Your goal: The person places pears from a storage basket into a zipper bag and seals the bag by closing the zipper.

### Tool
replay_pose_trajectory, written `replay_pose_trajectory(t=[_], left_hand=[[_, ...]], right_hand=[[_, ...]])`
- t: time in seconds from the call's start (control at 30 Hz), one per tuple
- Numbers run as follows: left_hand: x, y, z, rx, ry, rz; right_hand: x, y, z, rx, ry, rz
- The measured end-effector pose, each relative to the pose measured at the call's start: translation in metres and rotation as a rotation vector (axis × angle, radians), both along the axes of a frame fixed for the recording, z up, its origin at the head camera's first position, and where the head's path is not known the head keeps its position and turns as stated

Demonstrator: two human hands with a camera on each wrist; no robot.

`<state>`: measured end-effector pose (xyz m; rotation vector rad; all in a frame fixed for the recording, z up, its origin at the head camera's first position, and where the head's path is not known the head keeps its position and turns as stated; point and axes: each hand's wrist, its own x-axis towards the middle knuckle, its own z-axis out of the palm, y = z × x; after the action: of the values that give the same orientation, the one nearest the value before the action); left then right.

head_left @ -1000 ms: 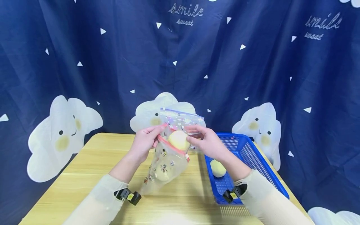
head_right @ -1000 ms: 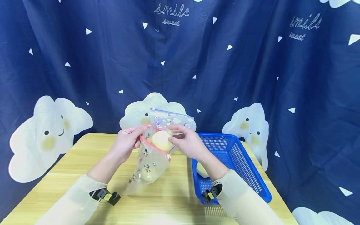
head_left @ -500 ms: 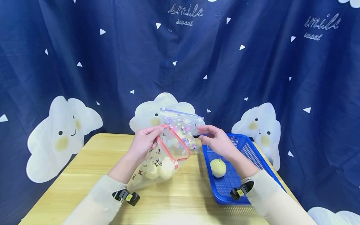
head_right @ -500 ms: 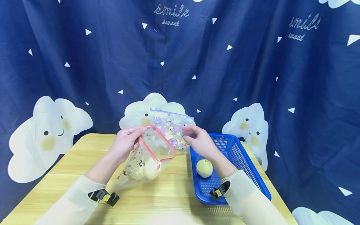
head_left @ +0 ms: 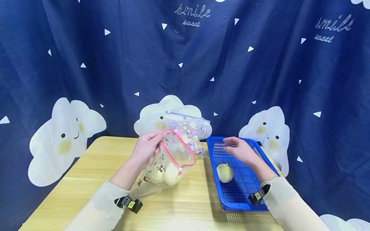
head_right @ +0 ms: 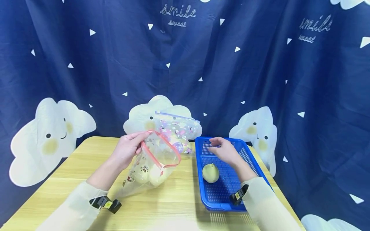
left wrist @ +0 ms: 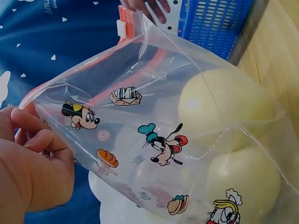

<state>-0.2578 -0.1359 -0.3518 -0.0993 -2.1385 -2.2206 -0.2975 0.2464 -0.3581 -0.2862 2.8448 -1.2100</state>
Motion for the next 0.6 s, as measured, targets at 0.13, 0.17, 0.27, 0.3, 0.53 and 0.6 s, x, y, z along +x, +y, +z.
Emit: replay_pose_trajectory(t=[0.13, 0.17, 0.27, 0.3, 0.53, 0.6], left_hand=[[-0.001, -0.005, -0.004, 0.011, -0.012, 0.011], [-0.001, -0.006, -0.005, 0.015, -0.014, 0.012], [-0.001, -0.01, -0.007, 0.04, -0.022, 0.016], [-0.002, -0.012, -0.008, 0.047, -0.026, 0.016], [-0.002, -0.023, -0.009, 0.069, -0.04, 0.019], [-0.002, -0.025, -0.01, 0.074, -0.045, 0.03]], right_hand=[[0.002, 0.01, -0.004, 0.067, -0.042, 0.017], [0.003, 0.012, -0.005, 0.082, -0.055, 0.024], [0.004, 0.019, -0.009, 0.128, -0.103, 0.061], [0.004, 0.02, -0.01, 0.137, -0.123, 0.07], [0.002, 0.028, -0.016, 0.143, -0.278, 0.122], [0.001, 0.029, -0.018, 0.126, -0.341, 0.133]])
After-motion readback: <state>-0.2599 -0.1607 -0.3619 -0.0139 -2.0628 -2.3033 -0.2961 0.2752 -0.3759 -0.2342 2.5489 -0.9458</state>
